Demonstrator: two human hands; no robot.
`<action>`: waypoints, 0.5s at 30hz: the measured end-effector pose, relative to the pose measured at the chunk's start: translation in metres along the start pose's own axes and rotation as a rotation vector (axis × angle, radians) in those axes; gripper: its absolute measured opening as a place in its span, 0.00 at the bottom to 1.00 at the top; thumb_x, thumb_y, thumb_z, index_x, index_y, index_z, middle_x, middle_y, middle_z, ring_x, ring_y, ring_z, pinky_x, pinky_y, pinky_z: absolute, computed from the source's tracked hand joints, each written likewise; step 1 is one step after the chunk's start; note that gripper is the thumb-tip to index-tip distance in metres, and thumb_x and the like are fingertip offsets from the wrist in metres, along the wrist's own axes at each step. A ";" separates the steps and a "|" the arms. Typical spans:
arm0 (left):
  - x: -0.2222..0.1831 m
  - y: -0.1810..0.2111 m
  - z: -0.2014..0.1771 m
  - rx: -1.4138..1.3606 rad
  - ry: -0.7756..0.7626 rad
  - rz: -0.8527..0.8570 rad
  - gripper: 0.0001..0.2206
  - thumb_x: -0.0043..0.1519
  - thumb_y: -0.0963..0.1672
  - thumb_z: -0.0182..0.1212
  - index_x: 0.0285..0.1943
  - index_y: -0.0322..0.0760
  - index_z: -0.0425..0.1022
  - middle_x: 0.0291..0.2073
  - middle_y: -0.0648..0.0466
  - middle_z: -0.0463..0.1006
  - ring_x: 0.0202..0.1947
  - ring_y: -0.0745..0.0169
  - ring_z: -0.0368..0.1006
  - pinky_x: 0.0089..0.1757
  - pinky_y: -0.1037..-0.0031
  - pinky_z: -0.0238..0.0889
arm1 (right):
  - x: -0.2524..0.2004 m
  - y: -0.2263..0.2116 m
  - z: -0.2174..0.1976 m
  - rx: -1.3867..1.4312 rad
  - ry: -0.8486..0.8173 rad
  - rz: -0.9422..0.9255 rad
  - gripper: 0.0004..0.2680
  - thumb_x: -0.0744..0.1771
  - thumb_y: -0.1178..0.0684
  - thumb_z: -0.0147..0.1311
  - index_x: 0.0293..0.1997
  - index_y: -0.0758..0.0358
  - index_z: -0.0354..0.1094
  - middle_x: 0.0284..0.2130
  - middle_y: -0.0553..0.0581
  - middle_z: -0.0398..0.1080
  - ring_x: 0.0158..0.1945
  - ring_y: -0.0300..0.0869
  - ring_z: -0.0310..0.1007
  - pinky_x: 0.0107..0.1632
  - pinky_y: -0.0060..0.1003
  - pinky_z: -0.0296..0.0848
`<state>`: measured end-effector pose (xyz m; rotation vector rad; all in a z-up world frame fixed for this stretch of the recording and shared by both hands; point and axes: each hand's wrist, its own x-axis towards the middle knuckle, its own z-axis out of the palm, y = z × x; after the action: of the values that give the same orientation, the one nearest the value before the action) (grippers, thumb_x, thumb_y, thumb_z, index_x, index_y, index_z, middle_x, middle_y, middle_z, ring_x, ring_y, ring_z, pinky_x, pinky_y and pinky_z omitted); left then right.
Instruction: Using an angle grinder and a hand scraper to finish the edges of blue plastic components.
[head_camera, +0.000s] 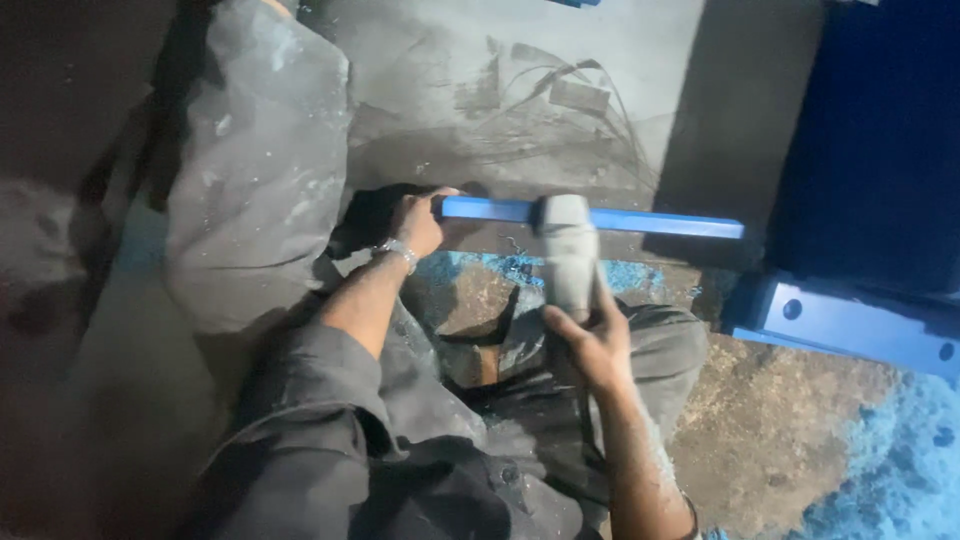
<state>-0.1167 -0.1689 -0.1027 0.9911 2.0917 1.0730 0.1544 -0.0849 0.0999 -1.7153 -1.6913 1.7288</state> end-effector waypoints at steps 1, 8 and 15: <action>0.001 -0.005 0.001 0.002 0.004 -0.004 0.14 0.54 0.44 0.72 0.50 0.48 0.81 0.40 0.43 0.83 0.44 0.43 0.80 0.42 0.60 0.73 | 0.002 0.000 0.013 -0.001 -0.006 0.000 0.36 0.61 0.58 0.65 0.77 0.60 0.43 0.60 0.61 0.68 0.58 0.45 0.74 0.58 0.37 0.74; 0.007 -0.065 0.033 0.218 -0.015 0.105 0.14 0.53 0.45 0.70 0.46 0.38 0.78 0.39 0.40 0.81 0.43 0.36 0.77 0.44 0.53 0.70 | 0.006 -0.015 0.067 -0.062 -0.292 -0.215 0.37 0.60 0.55 0.69 0.77 0.64 0.46 0.62 0.64 0.69 0.61 0.44 0.70 0.63 0.36 0.66; 0.001 -0.044 0.026 -0.068 0.044 0.084 0.18 0.52 0.40 0.65 0.53 0.48 0.80 0.47 0.46 0.82 0.44 0.50 0.83 0.45 0.63 0.74 | -0.004 -0.008 0.027 -0.019 -0.145 -0.093 0.36 0.61 0.56 0.67 0.76 0.65 0.47 0.59 0.65 0.70 0.57 0.44 0.72 0.59 0.36 0.69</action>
<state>-0.1131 -0.1745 -0.1530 1.0389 2.0496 1.2096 0.1301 -0.0999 0.0999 -1.5262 -1.8216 1.8397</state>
